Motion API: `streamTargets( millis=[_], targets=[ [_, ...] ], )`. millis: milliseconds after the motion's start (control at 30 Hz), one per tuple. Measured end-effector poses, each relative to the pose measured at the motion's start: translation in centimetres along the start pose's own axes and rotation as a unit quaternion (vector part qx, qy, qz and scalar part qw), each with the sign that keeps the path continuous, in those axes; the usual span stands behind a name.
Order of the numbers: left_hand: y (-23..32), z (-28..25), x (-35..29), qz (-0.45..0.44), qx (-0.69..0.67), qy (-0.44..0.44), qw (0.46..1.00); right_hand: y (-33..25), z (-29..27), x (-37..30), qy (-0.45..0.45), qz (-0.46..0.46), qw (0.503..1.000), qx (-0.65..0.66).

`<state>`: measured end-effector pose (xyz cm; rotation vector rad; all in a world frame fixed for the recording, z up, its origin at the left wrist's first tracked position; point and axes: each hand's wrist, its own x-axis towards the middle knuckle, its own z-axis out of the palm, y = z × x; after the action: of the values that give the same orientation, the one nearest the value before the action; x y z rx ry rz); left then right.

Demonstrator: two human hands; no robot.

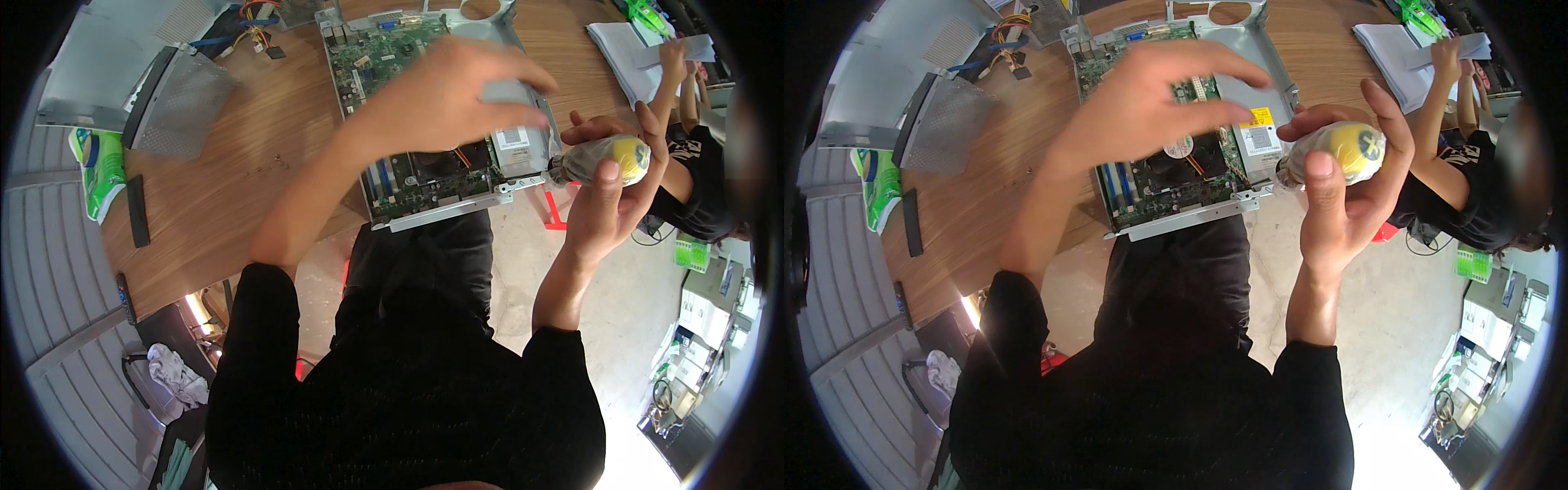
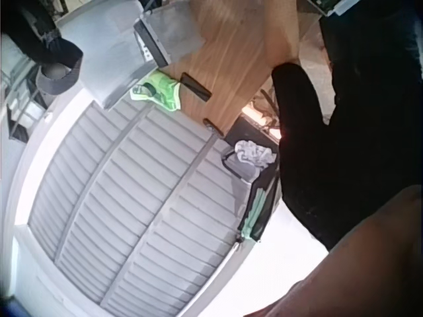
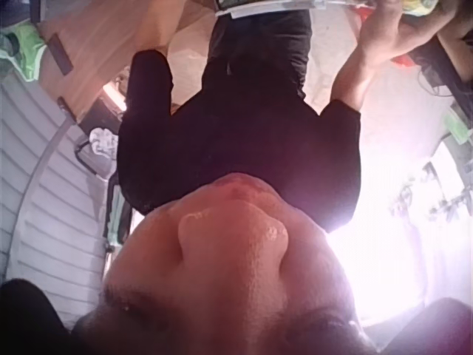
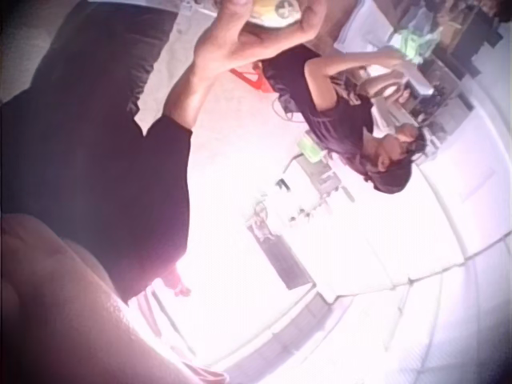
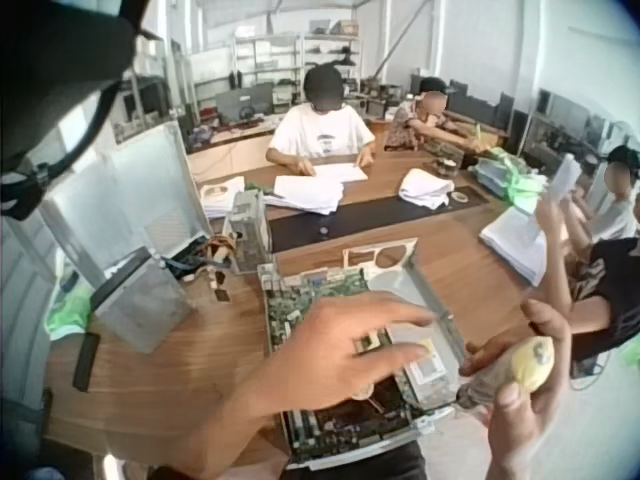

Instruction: The person disassembles a computer by using a screwdriver to remove screws from the motherboard and then lifting the optical drive out of the chassis.

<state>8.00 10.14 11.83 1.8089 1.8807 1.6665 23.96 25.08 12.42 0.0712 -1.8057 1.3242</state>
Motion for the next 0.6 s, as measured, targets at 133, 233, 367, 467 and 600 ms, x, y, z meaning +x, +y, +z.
streamTargets(
  millis=[133,233,367,467,600],
  targets=[
    [0.6,-2.3,-2.3,-0.085,-0.012,0.057,0.995,0.3,-2.1,-0.1,-0.031,0.039,0.998,0.032],
    [1.3,-2.4,-5.4,-0.184,-0.018,0.084,0.979,0.2,-4.1,-0.3,0.073,-0.023,0.992,0.102],
    [4.3,-5.0,-6.2,-0.134,0.172,0.108,0.970,-2.6,-7.2,2.0,0.073,-0.088,0.980,0.166],
    [8.6,-9.5,-4.3,-0.081,0.226,0.147,0.959,-5.2,-10.6,4.7,0.076,-0.149,0.979,0.117],
    [14.9,-17.7,-3.7,0.075,0.272,0.247,0.927,-10.1,-12.5,8.7,-0.015,-0.294,0.956,-0.002]
  ],
)
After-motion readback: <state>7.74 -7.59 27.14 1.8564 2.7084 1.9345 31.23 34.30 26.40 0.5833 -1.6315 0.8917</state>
